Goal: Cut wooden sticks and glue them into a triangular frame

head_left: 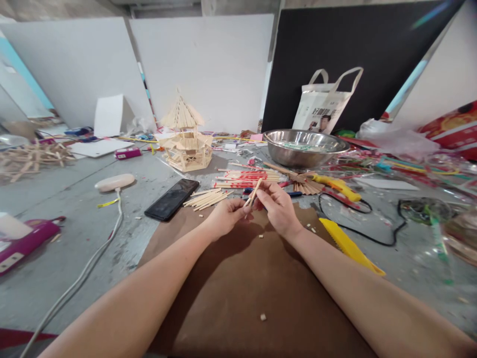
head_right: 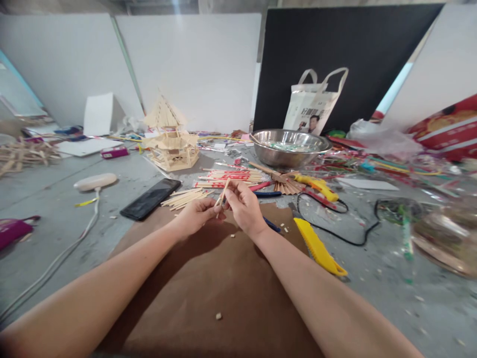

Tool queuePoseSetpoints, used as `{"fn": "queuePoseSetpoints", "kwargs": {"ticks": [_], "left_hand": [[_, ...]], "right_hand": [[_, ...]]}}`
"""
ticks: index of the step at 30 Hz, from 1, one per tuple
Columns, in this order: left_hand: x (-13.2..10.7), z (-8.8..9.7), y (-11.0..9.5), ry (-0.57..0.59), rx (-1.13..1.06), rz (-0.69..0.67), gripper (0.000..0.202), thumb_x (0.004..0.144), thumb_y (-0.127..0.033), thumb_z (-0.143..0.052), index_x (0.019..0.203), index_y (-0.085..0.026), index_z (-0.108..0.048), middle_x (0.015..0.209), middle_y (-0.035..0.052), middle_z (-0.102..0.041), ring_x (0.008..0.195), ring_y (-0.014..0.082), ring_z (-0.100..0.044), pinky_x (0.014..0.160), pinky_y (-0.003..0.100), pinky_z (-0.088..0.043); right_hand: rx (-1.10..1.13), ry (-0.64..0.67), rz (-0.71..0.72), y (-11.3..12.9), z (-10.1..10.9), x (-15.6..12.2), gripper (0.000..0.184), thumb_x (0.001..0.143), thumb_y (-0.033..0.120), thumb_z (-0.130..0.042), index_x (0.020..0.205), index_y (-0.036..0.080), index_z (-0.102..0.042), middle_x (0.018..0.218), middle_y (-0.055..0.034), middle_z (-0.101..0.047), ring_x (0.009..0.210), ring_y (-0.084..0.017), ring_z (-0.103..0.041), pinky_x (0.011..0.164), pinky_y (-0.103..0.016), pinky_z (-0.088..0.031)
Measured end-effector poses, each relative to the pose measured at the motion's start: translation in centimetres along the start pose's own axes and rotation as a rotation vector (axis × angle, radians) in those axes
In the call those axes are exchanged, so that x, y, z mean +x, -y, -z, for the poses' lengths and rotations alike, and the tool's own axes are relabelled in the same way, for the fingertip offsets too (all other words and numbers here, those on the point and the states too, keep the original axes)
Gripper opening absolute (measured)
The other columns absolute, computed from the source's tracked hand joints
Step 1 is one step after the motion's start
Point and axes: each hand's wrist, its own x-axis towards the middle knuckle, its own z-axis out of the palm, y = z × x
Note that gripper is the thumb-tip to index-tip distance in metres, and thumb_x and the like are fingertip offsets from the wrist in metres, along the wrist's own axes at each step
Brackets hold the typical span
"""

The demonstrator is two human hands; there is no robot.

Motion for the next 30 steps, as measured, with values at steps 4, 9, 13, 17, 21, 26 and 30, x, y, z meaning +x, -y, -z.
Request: {"fn": "queuePoseSetpoints", "kwargs": {"ticks": [4,9,13,17,21,26,30], "left_hand": [[0.1,0.3,0.3,0.043,0.102,-0.063,0.033,0.071,-0.043,-0.048,0.070,-0.011,-0.057,0.065,0.0007,-0.056,0.061,0.0090,-0.049,0.062,0.022,-0.040],[0.0,0.3,0.3,0.001,0.070,-0.030,0.039,0.073,-0.046,-0.042,0.080,-0.011,-0.059,0.068,0.0015,-0.057,0.062,0.0101,-0.048,0.061,0.022,-0.038],[0.1,-0.1,0.2,-0.066,0.025,-0.092,0.040,0.073,-0.046,-0.042,0.082,-0.011,-0.060,0.067,0.0011,-0.056,0.063,0.0103,-0.048,0.062,0.021,-0.037],[0.2,0.0,0.1,-0.144,0.207,-0.130,0.039,0.073,-0.044,-0.042,0.069,-0.010,-0.062,0.051,-0.0036,-0.046,0.049,0.0061,-0.037,0.050,0.018,-0.031],[0.4,0.6,0.3,-0.112,0.236,-0.110,0.035,0.072,-0.040,-0.045,0.075,-0.011,-0.063,0.048,-0.0040,-0.045,0.045,0.0057,-0.035,0.046,0.017,-0.030],[0.4,1.1,0.5,-0.042,0.325,-0.119,0.029,0.071,-0.034,-0.047,0.076,-0.011,-0.063,0.051,-0.0029,-0.049,0.049,0.0069,-0.040,0.050,0.018,-0.033],[0.1,1.1,0.0,-0.075,0.489,-0.156,0.024,0.071,-0.029,-0.046,0.070,-0.012,-0.062,0.052,-0.0037,-0.050,0.051,0.0069,-0.040,0.051,0.017,-0.031]], "right_hand": [[-0.036,-0.027,0.022,0.2,-0.1,-0.1,0.016,0.075,0.033,-0.046,0.082,0.018,-0.047,0.065,0.0022,-0.054,0.049,-0.007,-0.049,0.050,-0.021,-0.041],[-0.063,-0.036,-0.052,-0.2,0.0,0.2,0.017,0.071,0.033,-0.051,0.076,0.016,-0.052,0.066,0.0008,-0.055,0.051,-0.008,-0.049,0.049,-0.021,-0.040],[-0.074,-0.052,-0.145,-0.3,0.0,0.4,0.022,0.065,0.035,-0.057,0.074,0.014,-0.056,0.059,0.0022,-0.053,0.045,-0.006,-0.042,0.044,-0.020,-0.037],[-0.036,0.039,-0.151,0.0,-0.1,0.3,0.021,0.064,0.034,-0.058,0.070,0.014,-0.058,0.057,0.0021,-0.053,0.044,-0.006,-0.042,0.044,-0.020,-0.037],[-0.051,0.071,-0.132,-0.2,-0.1,0.2,0.019,0.063,0.032,-0.059,0.071,0.014,-0.059,0.058,0.0021,-0.054,0.047,-0.006,-0.044,0.047,-0.020,-0.038],[-0.107,0.064,-0.143,-0.5,-0.2,0.2,0.019,0.063,0.031,-0.059,0.072,0.014,-0.060,0.055,0.0028,-0.052,0.045,-0.006,-0.041,0.045,-0.020,-0.036],[-0.156,0.098,-0.118,-0.6,-0.2,0.1,0.019,0.065,0.030,-0.056,0.075,0.014,-0.061,0.057,0.0020,-0.053,0.045,-0.006,-0.041,0.045,-0.020,-0.036]]}}
